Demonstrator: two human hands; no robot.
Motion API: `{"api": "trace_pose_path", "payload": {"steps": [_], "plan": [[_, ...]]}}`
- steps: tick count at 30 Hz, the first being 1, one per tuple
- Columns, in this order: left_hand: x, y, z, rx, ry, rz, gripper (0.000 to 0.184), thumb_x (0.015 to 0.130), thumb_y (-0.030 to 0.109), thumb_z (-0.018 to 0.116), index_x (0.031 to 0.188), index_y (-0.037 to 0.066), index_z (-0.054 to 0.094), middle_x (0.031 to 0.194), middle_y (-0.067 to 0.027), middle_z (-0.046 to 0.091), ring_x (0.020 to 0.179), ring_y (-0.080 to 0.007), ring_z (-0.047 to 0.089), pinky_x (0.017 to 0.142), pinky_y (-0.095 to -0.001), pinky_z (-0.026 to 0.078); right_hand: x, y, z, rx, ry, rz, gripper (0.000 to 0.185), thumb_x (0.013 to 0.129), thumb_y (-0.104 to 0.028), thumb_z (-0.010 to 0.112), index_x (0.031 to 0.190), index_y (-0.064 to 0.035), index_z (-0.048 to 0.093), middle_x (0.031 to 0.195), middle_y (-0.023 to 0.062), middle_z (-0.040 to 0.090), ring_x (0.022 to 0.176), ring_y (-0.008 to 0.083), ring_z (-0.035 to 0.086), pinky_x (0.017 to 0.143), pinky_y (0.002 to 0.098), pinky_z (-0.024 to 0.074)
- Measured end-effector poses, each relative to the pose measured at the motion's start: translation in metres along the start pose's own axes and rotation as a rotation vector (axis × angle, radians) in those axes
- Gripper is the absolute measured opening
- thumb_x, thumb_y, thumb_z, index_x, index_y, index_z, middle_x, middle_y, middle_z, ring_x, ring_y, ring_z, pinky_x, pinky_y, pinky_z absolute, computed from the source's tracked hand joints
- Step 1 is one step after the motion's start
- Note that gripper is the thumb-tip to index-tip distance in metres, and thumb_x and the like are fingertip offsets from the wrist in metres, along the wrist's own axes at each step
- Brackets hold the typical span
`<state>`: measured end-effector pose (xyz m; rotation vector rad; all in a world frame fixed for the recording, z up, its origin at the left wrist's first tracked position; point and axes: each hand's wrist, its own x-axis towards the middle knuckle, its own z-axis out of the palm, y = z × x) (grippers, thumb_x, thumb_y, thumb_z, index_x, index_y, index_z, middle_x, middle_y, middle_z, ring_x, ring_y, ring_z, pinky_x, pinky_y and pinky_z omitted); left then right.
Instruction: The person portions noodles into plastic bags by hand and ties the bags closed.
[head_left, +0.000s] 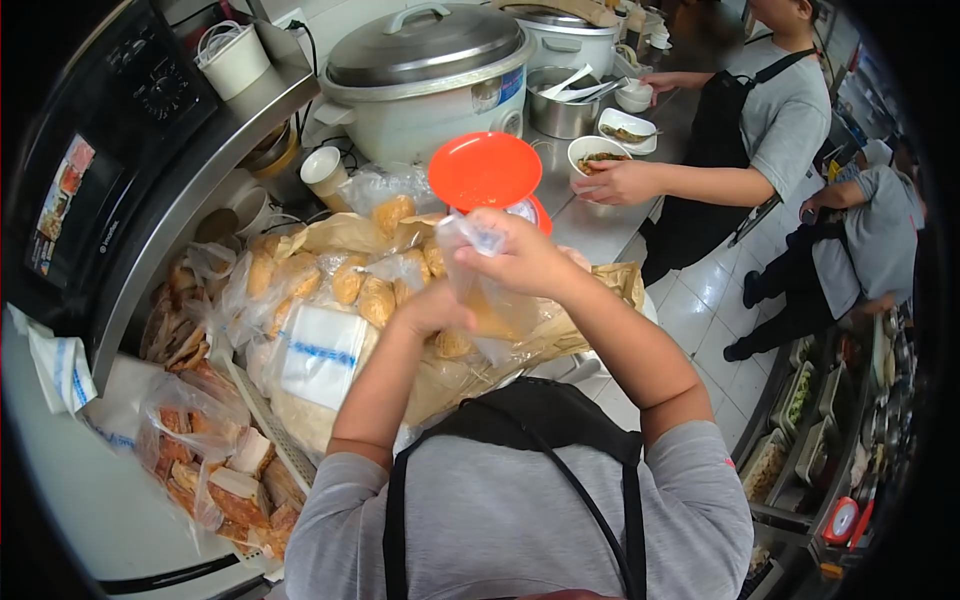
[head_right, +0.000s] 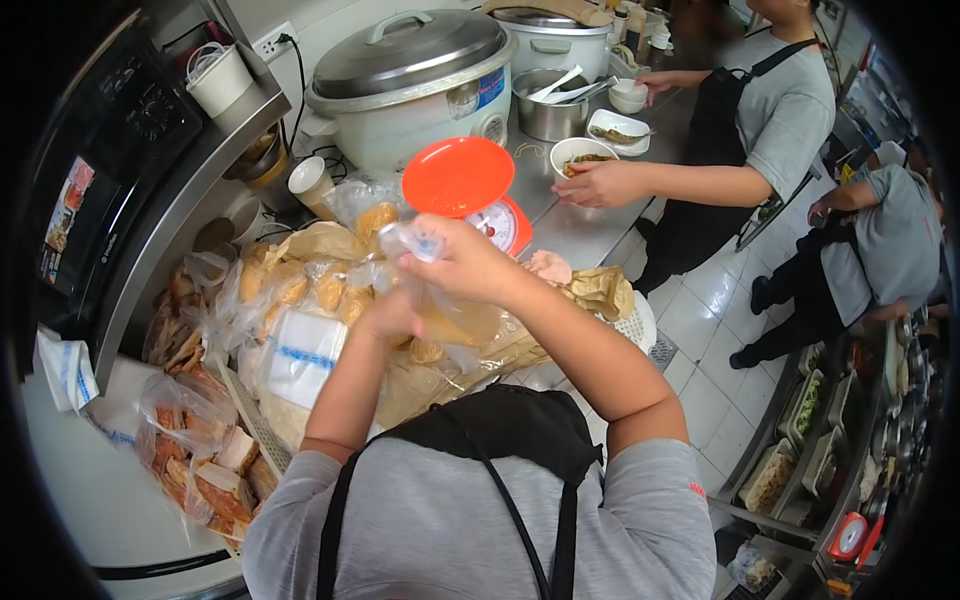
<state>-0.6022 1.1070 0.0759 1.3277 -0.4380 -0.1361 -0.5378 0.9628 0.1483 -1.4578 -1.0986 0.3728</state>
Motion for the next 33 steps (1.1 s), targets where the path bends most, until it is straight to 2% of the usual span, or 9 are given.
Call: {"api": "trace_pose_path", "payload": {"steps": [4, 10, 15, 17, 18, 24, 27, 31, 33], "plan": [[0.001, -0.018, 0.028, 0.053, -0.098, -0.280, 0.069, 0.056, 0.030, 0.075, 0.111, 0.003, 0.043, 0.109, -0.0066, 0.047, 0.101, -0.0168, 0.044, 0.084, -0.0294, 0.037, 0.008, 0.013, 0.017, -0.130, 0.026, -0.048, 0.015, 0.075, -0.016, 0.058, 0.082, -0.0053, 0.051, 0.073, 0.0061, 0.054, 0.068, 0.0156, 0.053, 0.060, 0.0270, 0.0416], [0.006, -0.016, 0.068, 0.187, -0.177, -0.388, 0.031, 0.073, 0.004, 0.052, 0.103, 0.001, 0.049, 0.102, -0.0064, 0.052, 0.093, -0.0161, 0.049, 0.080, -0.0290, 0.040, -0.007, 0.025, 0.016, -0.443, -0.079, -0.010, 0.021, 0.071, -0.020, 0.061, 0.081, -0.0056, 0.050, 0.074, 0.0107, 0.055, 0.068, 0.0229, 0.055, 0.059, 0.0308, 0.0421], [-0.012, -0.038, 0.074, -0.032, -0.113, -0.233, 0.014, 0.070, -0.002, 0.043, 0.064, 0.002, 0.054, 0.091, -0.0108, 0.055, 0.092, -0.0208, 0.050, 0.079, -0.0294, 0.039, -0.032, 0.058, -0.003, -0.250, 0.083, -0.271, 0.045, 0.067, -0.030, 0.065, 0.098, -0.0016, 0.048, 0.070, 0.0060, 0.057, 0.063, 0.0187, 0.057, 0.059, 0.0283, 0.0459], [-0.014, -0.052, 0.069, -0.075, -0.132, -0.215, 0.012, 0.069, -0.001, 0.043, 0.061, 0.002, 0.051, 0.081, -0.0107, 0.057, 0.082, -0.0203, 0.054, 0.073, -0.0296, 0.042, -0.058, 0.061, -0.018, -0.111, -0.339, 0.123, 0.053, 0.071, -0.036, 0.061, 0.105, 0.0002, 0.046, 0.073, 0.0045, 0.057, 0.056, 0.0141, 0.056, 0.056, 0.0235, 0.0466], [-0.013, -0.054, 0.070, -0.084, -0.123, -0.211, 0.011, 0.068, 0.000, 0.043, 0.061, 0.003, 0.051, 0.078, -0.0096, 0.057, 0.077, -0.0190, 0.055, 0.068, -0.0282, 0.044, -0.070, 0.031, -0.020, 0.073, -0.668, 0.616, 0.051, 0.074, -0.038, 0.057, 0.107, -0.0003, 0.046, 0.075, 0.0054, 0.057, 0.054, 0.0125, 0.056, 0.054, 0.0215, 0.0468], [-0.003, -0.038, 0.087, 0.129, -0.185, -0.509, 0.008, 0.073, 0.005, 0.049, 0.067, 0.001, 0.054, 0.069, -0.0085, 0.057, 0.065, -0.0171, 0.056, 0.057, -0.0274, 0.046, -0.096, -0.001, -0.003, 0.373, -0.236, 0.675, 0.030, 0.084, -0.025, 0.045, 0.103, -0.0026, 0.050, 0.081, 0.0071, 0.058, 0.061, 0.0123, 0.057, 0.061, 0.0219, 0.0466], [-0.006, -0.026, 0.091, 0.115, -0.391, -0.565, 0.013, 0.071, 0.008, 0.055, 0.082, 0.002, 0.057, 0.081, -0.0076, 0.057, 0.079, -0.0147, 0.054, 0.067, -0.0278, 0.044, -0.108, 0.027, 0.008, 0.162, -0.182, 0.170, 0.023, 0.083, -0.023, 0.045, 0.091, -0.0054, 0.057, 0.081, 0.0070, 0.057, 0.068, 0.0146, 0.056, 0.065, 0.0250, 0.0452], [-0.009, -0.025, 0.099, -0.016, -0.472, -0.412, 0.014, 0.071, 0.004, 0.054, 0.085, 0.002, 0.057, 0.088, -0.0075, 0.056, 0.088, -0.0170, 0.052, 0.077, -0.0307, 0.041, -0.108, 0.008, 0.010, 0.233, -0.204, 0.198, 0.021, 0.083, -0.017, 0.040, 0.083, -0.0034, 0.057, 0.080, 0.0064, 0.057, 0.070, 0.0140, 0.054, 0.068, 0.0253, 0.0429], [-0.014, -0.024, 0.101, -0.084, -0.329, -0.336, 0.011, 0.073, -0.002, 0.050, 0.081, 0.003, 0.056, 0.088, -0.0081, 0.057, 0.083, -0.0163, 0.053, 0.073, -0.0257, 0.042, -0.104, -0.018, 0.004, 0.344, -0.118, 0.508, 0.020, 0.083, -0.018, 0.039, 0.079, -0.0035, 0.052, 0.072, 0.0054, 0.054, 0.064, 0.0131, 0.052, 0.063, 0.0256, 0.0426]]}}
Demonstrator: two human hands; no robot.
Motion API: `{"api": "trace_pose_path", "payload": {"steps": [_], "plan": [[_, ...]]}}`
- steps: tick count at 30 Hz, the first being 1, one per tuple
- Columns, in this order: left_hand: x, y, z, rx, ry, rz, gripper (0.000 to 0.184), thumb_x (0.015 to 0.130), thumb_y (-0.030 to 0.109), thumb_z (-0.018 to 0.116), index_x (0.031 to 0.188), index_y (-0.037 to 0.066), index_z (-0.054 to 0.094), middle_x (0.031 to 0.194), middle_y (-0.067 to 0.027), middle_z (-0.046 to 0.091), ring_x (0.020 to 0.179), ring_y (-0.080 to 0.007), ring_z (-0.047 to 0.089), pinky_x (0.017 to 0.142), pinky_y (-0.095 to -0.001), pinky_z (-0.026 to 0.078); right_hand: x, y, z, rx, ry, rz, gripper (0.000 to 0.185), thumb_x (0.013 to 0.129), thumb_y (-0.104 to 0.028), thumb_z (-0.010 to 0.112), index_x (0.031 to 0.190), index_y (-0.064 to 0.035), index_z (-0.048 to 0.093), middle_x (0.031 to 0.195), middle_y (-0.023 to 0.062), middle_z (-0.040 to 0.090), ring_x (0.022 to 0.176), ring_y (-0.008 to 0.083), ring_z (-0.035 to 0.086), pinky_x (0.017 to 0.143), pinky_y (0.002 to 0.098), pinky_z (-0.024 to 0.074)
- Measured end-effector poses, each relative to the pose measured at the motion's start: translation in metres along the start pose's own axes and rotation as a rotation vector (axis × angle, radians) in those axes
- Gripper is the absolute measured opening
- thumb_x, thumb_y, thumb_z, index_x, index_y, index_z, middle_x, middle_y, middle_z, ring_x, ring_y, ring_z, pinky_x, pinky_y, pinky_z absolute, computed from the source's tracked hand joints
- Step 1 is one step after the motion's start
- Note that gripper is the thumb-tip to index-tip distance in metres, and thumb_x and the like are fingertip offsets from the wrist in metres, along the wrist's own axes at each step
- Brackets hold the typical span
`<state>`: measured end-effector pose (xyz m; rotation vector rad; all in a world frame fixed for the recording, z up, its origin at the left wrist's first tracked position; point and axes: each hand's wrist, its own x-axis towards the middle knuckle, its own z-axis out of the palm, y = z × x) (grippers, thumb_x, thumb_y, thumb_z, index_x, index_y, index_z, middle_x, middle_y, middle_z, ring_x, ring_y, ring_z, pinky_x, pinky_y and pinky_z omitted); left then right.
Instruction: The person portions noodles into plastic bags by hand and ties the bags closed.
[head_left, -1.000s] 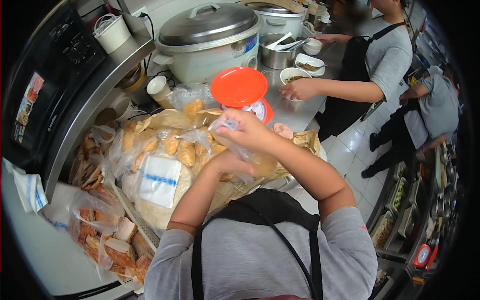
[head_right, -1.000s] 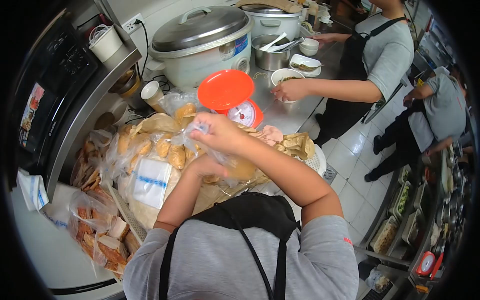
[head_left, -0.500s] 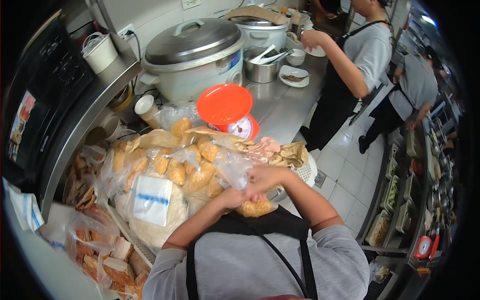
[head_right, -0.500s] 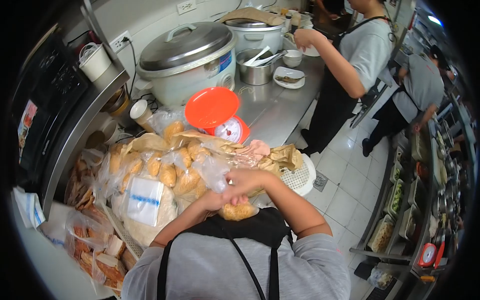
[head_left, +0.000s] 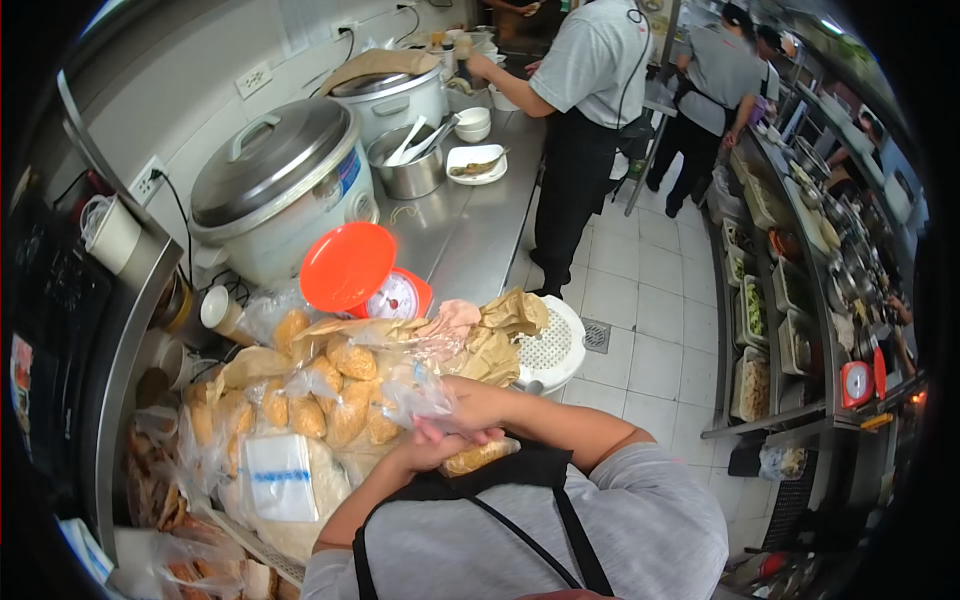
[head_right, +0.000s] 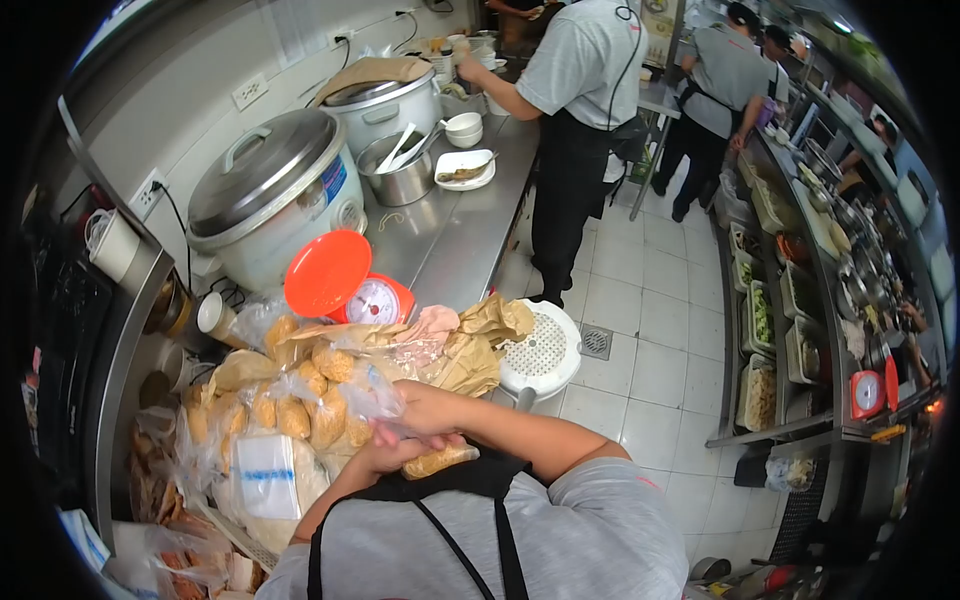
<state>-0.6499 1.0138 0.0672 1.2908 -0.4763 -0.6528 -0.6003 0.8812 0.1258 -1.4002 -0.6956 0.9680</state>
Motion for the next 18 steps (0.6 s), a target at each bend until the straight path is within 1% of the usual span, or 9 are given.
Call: {"api": "trace_pose_path", "payload": {"steps": [1, 3, 4, 7, 8, 11, 14, 16, 18], "plan": [[-0.001, -0.001, 0.001, -0.056, 0.101, 0.019, 0.010, 0.073, -0.002, 0.050, 0.080, 0.003, 0.055, 0.086, -0.0079, 0.057, 0.082, -0.0160, 0.053, 0.073, -0.0256, 0.042, -0.002, -0.009, 0.000, 0.080, 0.048, 0.141, 0.020, 0.084, -0.018, 0.039, 0.077, -0.0035, 0.050, 0.068, 0.0049, 0.053, 0.061, 0.0126, 0.050, 0.061, 0.0257, 0.0425], [-0.005, -0.004, 0.002, -0.175, 0.306, 0.052, 0.008, 0.073, -0.003, 0.050, 0.077, 0.004, 0.053, 0.082, -0.0074, 0.056, 0.080, -0.0152, 0.053, 0.071, -0.0256, 0.042, -0.003, -0.008, 0.001, 0.419, 0.208, 0.009, 0.018, 0.085, -0.020, 0.039, 0.076, -0.0050, 0.045, 0.061, 0.0016, 0.045, 0.053, 0.0108, 0.044, 0.054, 0.0251, 0.0398], [-0.003, -0.008, 0.001, -0.362, 0.315, 0.085, 0.007, 0.072, -0.002, 0.051, 0.075, 0.005, 0.050, 0.076, -0.0051, 0.055, 0.073, -0.0123, 0.051, 0.067, -0.0233, 0.041, -0.003, -0.008, 0.001, 0.586, 0.285, -0.058, 0.018, 0.085, -0.020, 0.039, 0.075, -0.0057, 0.042, 0.057, -0.0001, 0.041, 0.050, 0.0099, 0.041, 0.051, 0.0248, 0.0384], [-0.007, -0.001, -0.008, -0.276, 0.167, -0.050, 0.007, 0.072, 0.002, 0.053, 0.078, 0.006, 0.050, 0.076, -0.0029, 0.052, 0.070, -0.0089, 0.047, 0.065, -0.0211, 0.038, 0.006, -0.001, -0.006, 0.941, 0.283, -0.236, 0.021, 0.087, -0.025, 0.037, 0.076, -0.0068, 0.040, 0.053, -0.0033, 0.029, 0.046, 0.0078, 0.032, 0.048, 0.0228, 0.0327], [-0.006, 0.004, -0.005, -0.228, 0.133, -0.061, 0.007, 0.073, 0.004, 0.053, 0.078, 0.006, 0.050, 0.077, -0.0026, 0.051, 0.071, -0.0080, 0.046, 0.064, -0.0205, 0.038, 0.003, -0.007, -0.005, 0.986, 0.271, -0.201, 0.021, 0.087, -0.026, 0.038, 0.076, -0.0083, 0.040, 0.053, -0.0037, 0.028, 0.046, 0.0077, 0.025, 0.046, 0.0216, 0.0279], [-0.006, 0.017, 0.005, -0.074, 0.047, -0.108, 0.006, 0.075, 0.010, 0.053, 0.080, 0.006, 0.050, 0.081, -0.0018, 0.050, 0.072, -0.0065, 0.044, 0.064, -0.0193, 0.036, 0.003, -0.006, -0.012, 1.044, 0.178, -0.232, 0.018, 0.085, -0.023, 0.041, 0.074, -0.0098, 0.037, 0.056, -0.0035, 0.030, 0.047, 0.0084, 0.028, 0.047, 0.0231, 0.0316], [-0.008, 0.016, 0.005, 0.060, 0.039, -0.146, 0.009, 0.078, 0.013, 0.051, 0.083, 0.006, 0.051, 0.083, -0.0012, 0.050, 0.074, -0.0073, 0.044, 0.066, -0.0198, 0.037, 0.009, 0.000, -0.004, 0.931, 0.236, -0.227, 0.021, 0.086, -0.031, 0.039, 0.084, -0.0103, 0.044, 0.059, -0.0021, 0.039, 0.050, 0.0073, 0.033, 0.048, 0.0216, 0.0325], [-0.007, 0.011, 0.005, 0.084, 0.093, -0.127, 0.010, 0.079, 0.014, 0.050, 0.084, 0.005, 0.051, 0.084, -0.0012, 0.050, 0.077, -0.0084, 0.046, 0.068, -0.0208, 0.038, 0.003, 0.000, 0.003, 0.476, 0.284, -0.273, 0.024, 0.086, -0.032, 0.038, 0.086, -0.0093, 0.047, 0.067, 0.0000, 0.047, 0.053, 0.0083, 0.039, 0.050, 0.0215, 0.0357], [-0.006, 0.018, 0.006, 0.079, 0.156, -0.120, 0.016, 0.080, 0.010, 0.049, 0.094, 0.004, 0.049, 0.087, -0.0029, 0.051, 0.077, -0.0091, 0.047, 0.070, -0.0212, 0.038, -0.005, 0.003, 0.003, 0.146, 0.208, -0.214, 0.026, 0.087, -0.032, 0.037, 0.086, -0.0077, 0.048, 0.075, 0.0018, 0.053, 0.058, 0.0095, 0.044, 0.053, 0.0216, 0.0383]]}}
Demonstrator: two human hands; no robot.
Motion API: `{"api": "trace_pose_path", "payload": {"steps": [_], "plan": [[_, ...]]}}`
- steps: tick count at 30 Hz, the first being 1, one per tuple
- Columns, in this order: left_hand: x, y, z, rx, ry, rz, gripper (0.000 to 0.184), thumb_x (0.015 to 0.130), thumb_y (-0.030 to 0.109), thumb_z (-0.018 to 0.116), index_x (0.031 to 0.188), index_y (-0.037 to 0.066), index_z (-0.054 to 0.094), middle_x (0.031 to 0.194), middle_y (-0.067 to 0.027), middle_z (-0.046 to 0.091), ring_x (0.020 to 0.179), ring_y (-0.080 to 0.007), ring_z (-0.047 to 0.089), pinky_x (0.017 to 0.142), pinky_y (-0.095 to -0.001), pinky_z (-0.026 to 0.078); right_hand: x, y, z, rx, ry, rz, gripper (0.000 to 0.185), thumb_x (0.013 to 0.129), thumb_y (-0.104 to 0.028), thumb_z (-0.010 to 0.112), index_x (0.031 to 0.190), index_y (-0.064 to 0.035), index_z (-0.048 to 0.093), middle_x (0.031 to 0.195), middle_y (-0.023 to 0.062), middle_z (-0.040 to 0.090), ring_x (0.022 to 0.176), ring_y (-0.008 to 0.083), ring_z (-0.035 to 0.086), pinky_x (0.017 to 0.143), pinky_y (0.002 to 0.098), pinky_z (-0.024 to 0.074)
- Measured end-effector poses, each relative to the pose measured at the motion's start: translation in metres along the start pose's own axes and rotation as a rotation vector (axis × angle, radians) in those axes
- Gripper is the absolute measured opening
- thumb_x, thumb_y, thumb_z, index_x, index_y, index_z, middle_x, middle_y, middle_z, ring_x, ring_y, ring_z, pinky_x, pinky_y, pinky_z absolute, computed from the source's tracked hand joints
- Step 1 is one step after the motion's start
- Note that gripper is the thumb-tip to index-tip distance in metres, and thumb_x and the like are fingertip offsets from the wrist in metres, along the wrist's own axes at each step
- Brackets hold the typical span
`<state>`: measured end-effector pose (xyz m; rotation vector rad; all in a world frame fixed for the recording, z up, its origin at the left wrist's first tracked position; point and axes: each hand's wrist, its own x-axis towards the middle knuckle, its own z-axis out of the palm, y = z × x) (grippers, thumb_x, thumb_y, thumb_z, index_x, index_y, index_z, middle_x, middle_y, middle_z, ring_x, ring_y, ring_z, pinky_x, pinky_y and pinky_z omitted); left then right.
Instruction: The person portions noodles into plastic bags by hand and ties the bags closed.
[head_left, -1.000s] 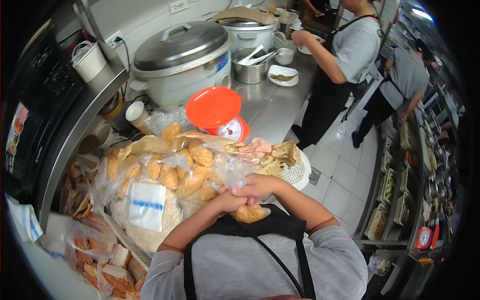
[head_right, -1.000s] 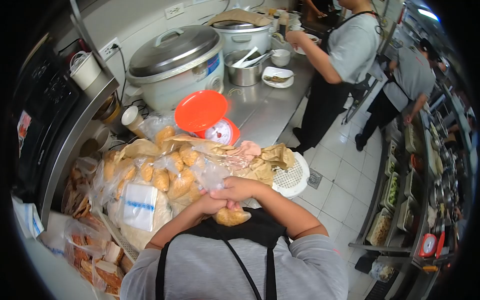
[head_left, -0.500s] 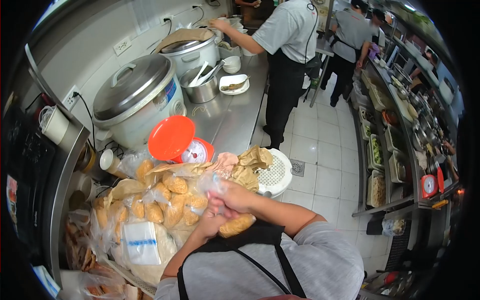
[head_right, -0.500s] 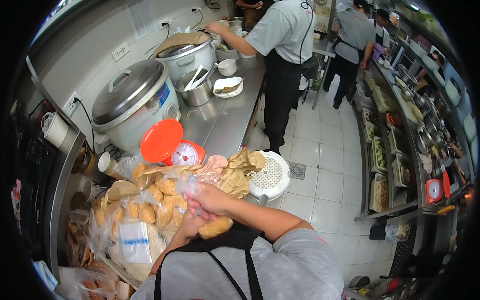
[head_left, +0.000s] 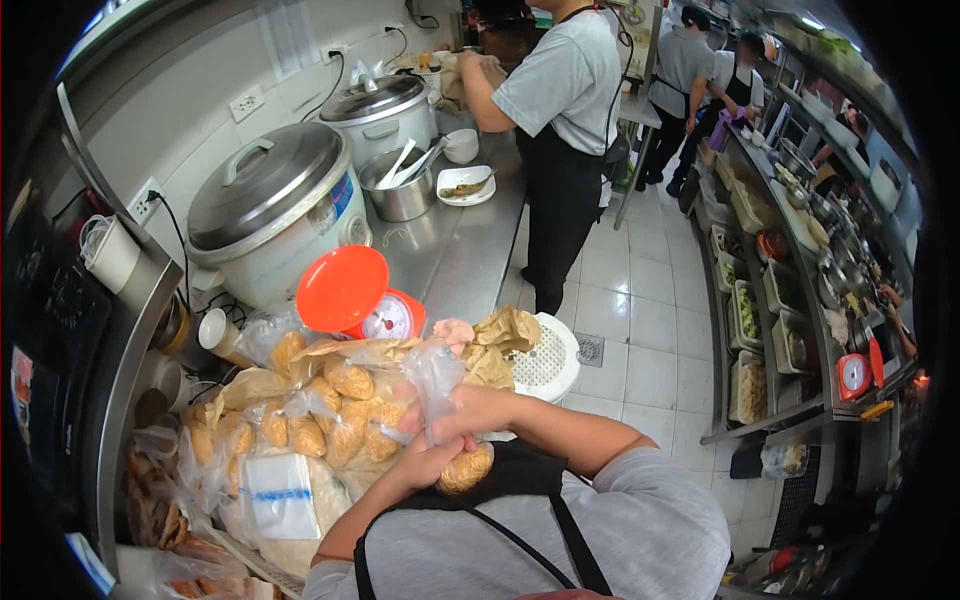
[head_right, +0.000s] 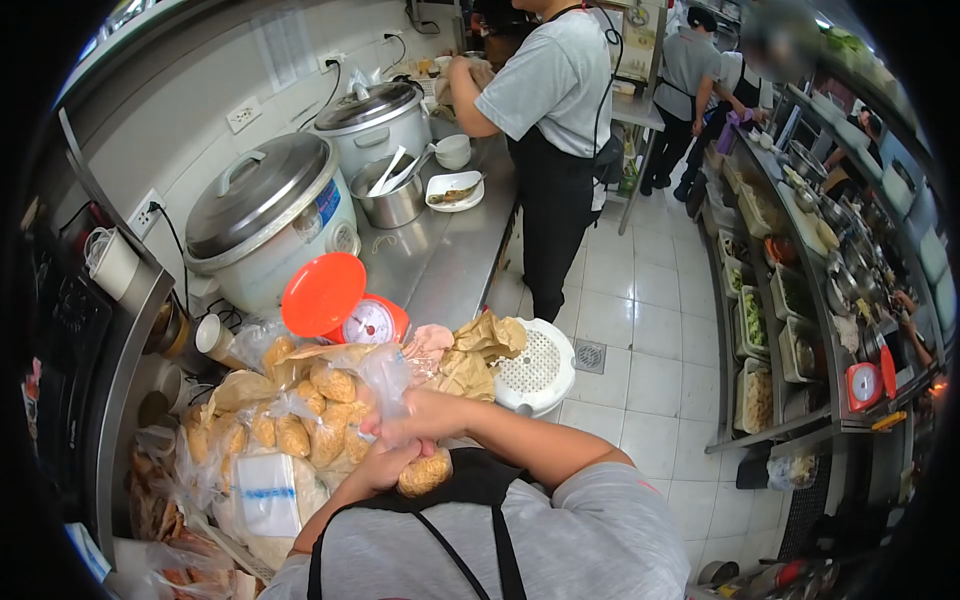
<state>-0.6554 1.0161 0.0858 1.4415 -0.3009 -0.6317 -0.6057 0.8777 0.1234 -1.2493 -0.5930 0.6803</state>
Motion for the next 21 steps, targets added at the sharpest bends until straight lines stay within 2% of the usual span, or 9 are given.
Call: {"api": "trace_pose_path", "payload": {"steps": [2, 5, 7, 9, 14, 17, 19, 20, 21], "plan": [[0.001, -0.001, -0.002, 0.037, 0.086, 0.037, 0.021, 0.080, 0.008, 0.047, 0.101, 0.003, 0.046, 0.090, -0.0035, 0.051, 0.078, -0.0093, 0.047, 0.071, -0.0216, 0.038, -0.006, 0.008, -0.010, -0.198, -0.200, 0.155, 0.028, 0.087, -0.030, 0.036, 0.084, -0.0056, 0.050, 0.083, 0.0035, 0.056, 0.064, 0.0112, 0.048, 0.055, 0.0219, 0.0403], [0.002, -0.004, 0.001, 0.069, 0.185, 0.135, 0.027, 0.081, 0.008, 0.046, 0.107, 0.003, 0.043, 0.091, -0.0028, 0.050, 0.078, -0.0088, 0.046, 0.073, -0.0219, 0.039, -0.003, 0.021, -0.003, 0.116, 0.150, 0.068, 0.030, 0.088, -0.030, 0.035, 0.079, -0.0058, 0.051, 0.076, 0.0033, 0.055, 0.063, 0.0120, 0.048, 0.055, 0.0227, 0.0398], [0.006, 0.023, 0.005, -0.029, 0.215, 0.194, 0.030, 0.081, 0.008, 0.046, 0.110, 0.002, 0.040, 0.091, -0.0025, 0.049, 0.078, -0.0084, 0.046, 0.073, -0.0221, 0.038, 0.007, 0.038, -0.030, -0.049, 0.309, -0.012, 0.028, 0.086, -0.034, 0.036, 0.080, -0.0089, 0.047, 0.064, -0.0002, 0.047, 0.056, 0.0114, 0.043, 0.049, 0.0249, 0.0376], [0.014, 0.005, -0.009, 0.037, 0.176, 0.196, 0.021, 0.083, 0.010, 0.044, 0.102, 0.001, 0.045, 0.084, -0.0017, 0.049, 0.074, -0.0073, 0.044, 0.069, -0.0208, 0.038, 0.015, 0.005, -0.020, 0.773, 0.227, 0.009, 0.031, 0.087, -0.038, 0.032, 0.071, -0.0132, 0.042, 0.055, -0.0034, 0.034, 0.050, 0.0108, 0.037, 0.048, 0.0263, 0.0353], [0.015, 0.006, -0.011, 0.110, 0.300, 0.239, 0.021, 0.086, 0.017, 0.038, 0.080, 0.002, 0.050, 0.071, 0.0005, 0.047, 0.065, -0.0056, 0.040, 0.060, -0.0194, 0.035, 0.035, 0.003, -0.035, 1.011, 0.218, -0.047, 0.032, 0.087, -0.040, 0.033, 0.067, -0.0148, 0.037, 0.053, -0.0049, 0.026, 0.046, 0.0093, 0.030, 0.051, 0.0277, 0.0343], [0.016, 0.009, -0.019, 0.185, 0.361, 0.255, 0.026, 0.087, 0.020, 0.036, 0.074, 0.003, 0.050, 0.066, 0.0004, 0.047, 0.062, -0.0067, 0.041, 0.058, -0.0207, 0.036, 0.040, -0.004, -0.038, 0.954, 0.243, -0.175, 0.032, 0.087, -0.039, 0.031, 0.069, -0.0135, 0.037, 0.052, -0.0044, 0.026, 0.046, 0.0083, 0.030, 0.047, 0.0256, 0.0326], [0.012, 0.015, -0.023, 0.260, 0.373, 0.242, 0.027, 0.087, 0.021, 0.037, 0.072, 0.002, 0.050, 0.065, -0.0005, 0.048, 0.062, -0.0076, 0.042, 0.058, -0.0219, 0.037, 0.040, -0.014, -0.033, 0.611, 0.396, -0.361, 0.029, 0.088, -0.034, 0.034, 0.071, -0.0113, 0.038, 0.051, -0.0038, 0.025, 0.046, 0.0078, 0.028, 0.044, 0.0237, 0.0304], [0.009, 0.014, -0.027, 0.287, 0.394, 0.246, 0.027, 0.087, 0.021, 0.037, 0.072, 0.002, 0.050, 0.065, -0.0017, 0.048, 0.062, -0.0091, 0.044, 0.058, -0.0230, 0.037, 0.041, -0.008, -0.039, 0.392, 0.562, -0.508, 0.024, 0.088, -0.028, 0.036, 0.074, -0.0095, 0.039, 0.053, -0.0021, 0.032, 0.046, 0.0074, 0.031, 0.042, 0.0220, 0.0292], [0.009, 0.009, -0.033, 0.315, 0.410, 0.250, 0.027, 0.086, 0.021, 0.038, 0.071, 0.002, 0.050, 0.065, -0.0030, 0.049, 0.062, -0.0106, 0.045, 0.059, -0.0240, 0.038, 0.033, -0.013, -0.042, -0.203, 0.649, -0.632, 0.010, 0.084, -0.016, 0.043, 0.079, -0.0077, 0.042, 0.060, 0.0024, 0.043, 0.053, 0.0131, 0.042, 0.051, 0.0271, 0.0362]]}}
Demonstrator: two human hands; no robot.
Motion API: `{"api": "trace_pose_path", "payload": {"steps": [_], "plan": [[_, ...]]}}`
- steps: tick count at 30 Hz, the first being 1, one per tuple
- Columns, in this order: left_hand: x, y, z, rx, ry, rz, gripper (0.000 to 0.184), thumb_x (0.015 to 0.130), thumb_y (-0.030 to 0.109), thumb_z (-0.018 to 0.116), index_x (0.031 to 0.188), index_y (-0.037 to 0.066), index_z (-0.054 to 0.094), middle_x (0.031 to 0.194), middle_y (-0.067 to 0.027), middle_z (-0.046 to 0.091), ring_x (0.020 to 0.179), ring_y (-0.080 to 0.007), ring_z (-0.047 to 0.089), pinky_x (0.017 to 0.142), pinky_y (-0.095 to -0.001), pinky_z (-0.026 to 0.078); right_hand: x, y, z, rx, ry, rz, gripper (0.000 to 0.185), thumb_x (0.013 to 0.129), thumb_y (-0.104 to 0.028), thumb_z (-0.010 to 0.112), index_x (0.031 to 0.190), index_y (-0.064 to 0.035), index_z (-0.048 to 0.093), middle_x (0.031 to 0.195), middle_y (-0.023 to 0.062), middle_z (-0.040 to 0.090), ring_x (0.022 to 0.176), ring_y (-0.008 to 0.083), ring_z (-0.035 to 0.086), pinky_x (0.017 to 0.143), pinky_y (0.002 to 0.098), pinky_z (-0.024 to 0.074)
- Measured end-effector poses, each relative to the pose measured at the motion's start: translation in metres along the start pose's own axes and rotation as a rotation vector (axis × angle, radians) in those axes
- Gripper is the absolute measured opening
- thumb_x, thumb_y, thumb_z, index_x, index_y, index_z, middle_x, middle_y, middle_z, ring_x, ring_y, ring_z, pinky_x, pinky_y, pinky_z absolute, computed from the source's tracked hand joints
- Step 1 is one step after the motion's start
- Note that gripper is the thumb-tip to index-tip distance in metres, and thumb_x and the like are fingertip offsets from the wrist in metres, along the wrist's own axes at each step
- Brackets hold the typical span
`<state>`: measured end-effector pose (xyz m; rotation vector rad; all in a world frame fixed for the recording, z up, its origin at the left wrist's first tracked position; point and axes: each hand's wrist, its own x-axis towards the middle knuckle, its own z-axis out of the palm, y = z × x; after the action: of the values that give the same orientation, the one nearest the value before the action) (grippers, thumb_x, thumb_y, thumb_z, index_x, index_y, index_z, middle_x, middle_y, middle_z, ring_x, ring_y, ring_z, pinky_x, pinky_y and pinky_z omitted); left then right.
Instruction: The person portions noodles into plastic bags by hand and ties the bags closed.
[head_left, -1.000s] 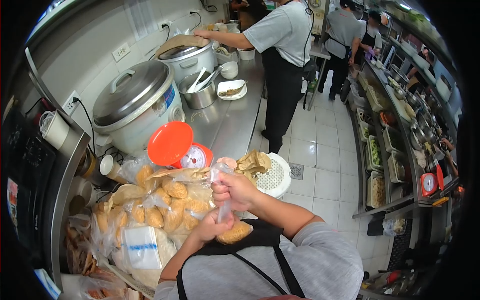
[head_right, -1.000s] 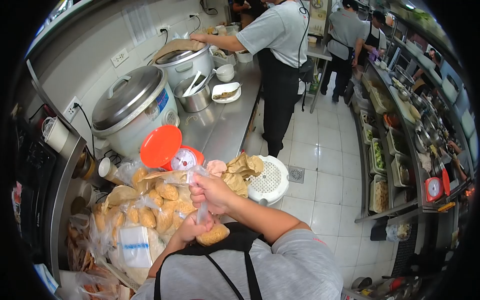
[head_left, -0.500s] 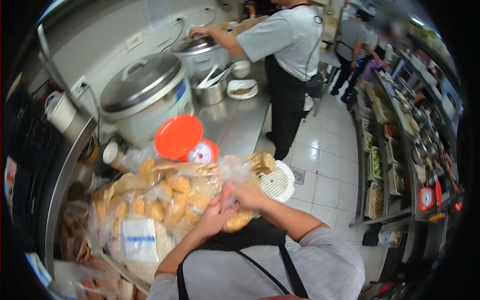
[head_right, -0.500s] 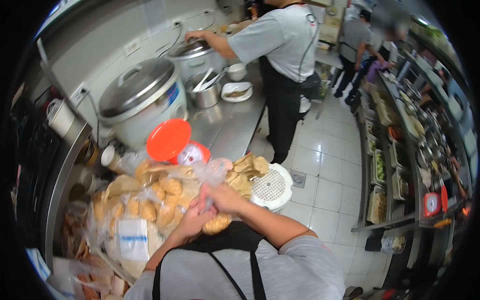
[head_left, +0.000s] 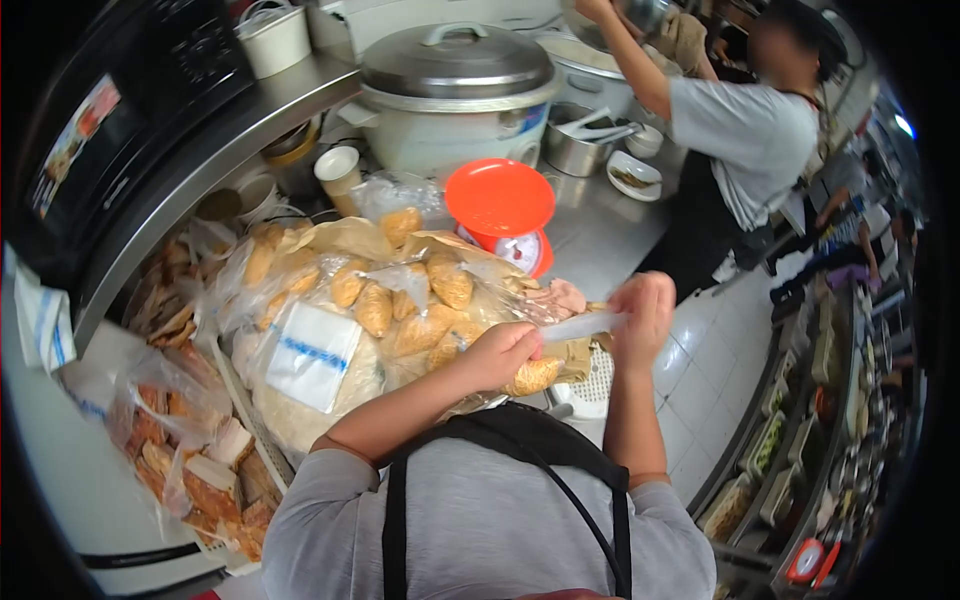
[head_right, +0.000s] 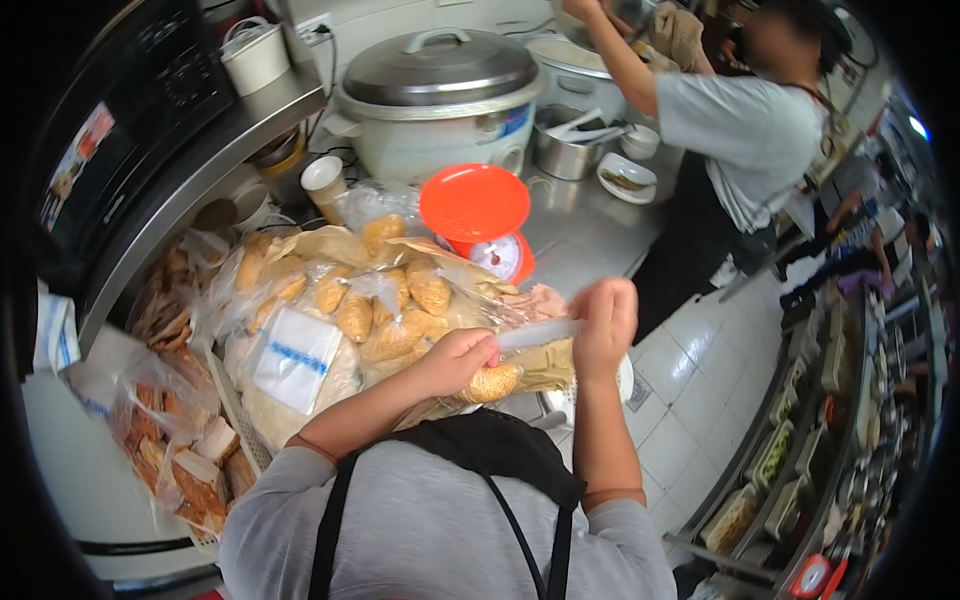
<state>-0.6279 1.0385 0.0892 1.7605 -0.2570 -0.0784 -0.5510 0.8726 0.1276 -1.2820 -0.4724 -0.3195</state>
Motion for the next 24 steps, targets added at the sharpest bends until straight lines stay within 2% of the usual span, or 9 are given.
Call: {"api": "trace_pose_path", "payload": {"steps": [3, 7, 10, 13, 17, 18, 20, 21, 24], "plan": [[0.003, -0.005, -0.009, 0.170, 0.016, 0.039, 0.026, 0.085, 0.021, 0.039, 0.072, 0.002, 0.050, 0.065, -0.0074, 0.051, 0.062, -0.0156, 0.049, 0.060, -0.0265, 0.039, -0.003, -0.047, 0.026, -0.941, -0.423, -0.654, 0.022, 0.063, -0.004, 0.050, 0.084, -0.0063, 0.048, 0.075, 0.0077, 0.054, 0.080, 0.0250, 0.052, 0.080, 0.0398, 0.0330], [0.002, 0.016, -0.020, 0.275, -0.038, -0.021, 0.024, 0.083, 0.021, 0.041, 0.074, 0.002, 0.052, 0.071, -0.0111, 0.054, 0.069, -0.0212, 0.052, 0.063, -0.0299, 0.040, -0.014, 0.006, -0.003, -1.299, -0.996, -0.274, 0.017, 0.065, -0.008, 0.054, 0.082, -0.0069, 0.054, 0.073, 0.0068, 0.056, 0.073, 0.0245, 0.054, 0.077, 0.0428, 0.0365], [-0.006, 0.010, -0.031, 0.668, -0.054, 0.211, 0.019, 0.079, 0.020, 0.046, 0.076, 0.002, 0.054, 0.076, -0.0106, 0.054, 0.075, -0.0222, 0.051, 0.067, -0.0320, 0.040, -0.002, -0.018, -0.019, -0.985, -1.131, 0.030, 0.012, 0.070, -0.011, 0.054, 0.080, -0.0047, 0.054, 0.070, 0.0106, 0.055, 0.069, 0.0277, 0.054, 0.069, 0.0389, 0.0407], [-0.014, 0.041, -0.028, 0.430, -0.385, 0.028, 0.014, 0.075, 0.017, 0.051, 0.077, 0.003, 0.056, 0.078, -0.0103, 0.053, 0.077, -0.0245, 0.050, 0.070, -0.0338, 0.039, 0.013, -0.011, -0.032, -0.519, -1.106, 0.075, 0.012, 0.074, -0.016, 0.054, 0.076, -0.0032, 0.052, 0.067, 0.0065, 0.054, 0.064, 0.0177, 0.052, 0.060, 0.0300, 0.0419], [0.016, 0.056, -0.005, 0.210, 0.006, 0.311, 0.010, 0.073, 0.012, 0.054, 0.076, 0.003, 0.057, 0.078, -0.0101, 0.053, 0.079, -0.0241, 0.050, 0.071, -0.0335, 0.039, 0.002, 0.066, -0.013, 0.284, -0.573, 0.543, 0.011, 0.079, -0.014, 0.046, 0.077, -0.0047, 0.051, 0.073, 0.0004, 0.052, 0.063, 0.0088, 0.048, 0.057, 0.0228, 0.0399], [0.032, 0.043, -0.003, 0.202, 0.194, 0.286, 0.009, 0.072, 0.011, 0.054, 0.075, 0.003, 0.058, 0.079, -0.0098, 0.054, 0.081, -0.0238, 0.050, 0.072, -0.0333, 0.039, -0.026, 0.119, 0.001, -0.010, -0.440, 0.286, 0.010, 0.079, -0.015, 0.046, 0.079, -0.0052, 0.051, 0.073, 0.0002, 0.051, 0.063, 0.0094, 0.048, 0.055, 0.0239, 0.0396], [0.050, 0.016, -0.002, 0.290, 0.471, 0.307, 0.009, 0.072, 0.009, 0.054, 0.076, 0.003, 0.058, 0.083, -0.0094, 0.055, 0.086, -0.0231, 0.050, 0.075, -0.0323, 0.039, -0.047, 0.117, 0.032, 0.137, -0.308, 0.462, 0.009, 0.077, -0.014, 0.048, 0.079, -0.0057, 0.051, 0.072, 0.0018, 0.050, 0.063, 0.0131, 0.048, 0.055, 0.0278, 0.0395], [0.052, 0.002, -0.009, 0.387, 0.562, 0.353, 0.009, 0.071, 0.008, 0.054, 0.077, 0.003, 0.059, 0.086, -0.0092, 0.056, 0.088, -0.0228, 0.049, 0.076, -0.0317, 0.039, -0.041, 0.066, 0.047, 0.591, -0.306, 0.880, 0.008, 0.076, -0.014, 0.050, 0.077, -0.0056, 0.052, 0.072, 0.0036, 0.050, 0.065, 0.0164, 0.049, 0.057, 0.0305, 0.0398], [0.041, -0.009, -0.021, 0.472, 0.554, 0.357, 0.010, 0.071, 0.005, 0.053, 0.080, 0.002, 0.059, 0.097, -0.0103, 0.055, 0.097, -0.0220, 0.046, 0.082, -0.0308, 0.036, -0.032, 0.032, 0.041, -0.855, -0.488, -0.078, 0.011, 0.074, -0.016, 0.053, 0.072, -0.0045, 0.052, 0.075, 0.0081, 0.049, 0.070, 0.0239, 0.048, 0.064, 0.0352, 0.0388]]}}
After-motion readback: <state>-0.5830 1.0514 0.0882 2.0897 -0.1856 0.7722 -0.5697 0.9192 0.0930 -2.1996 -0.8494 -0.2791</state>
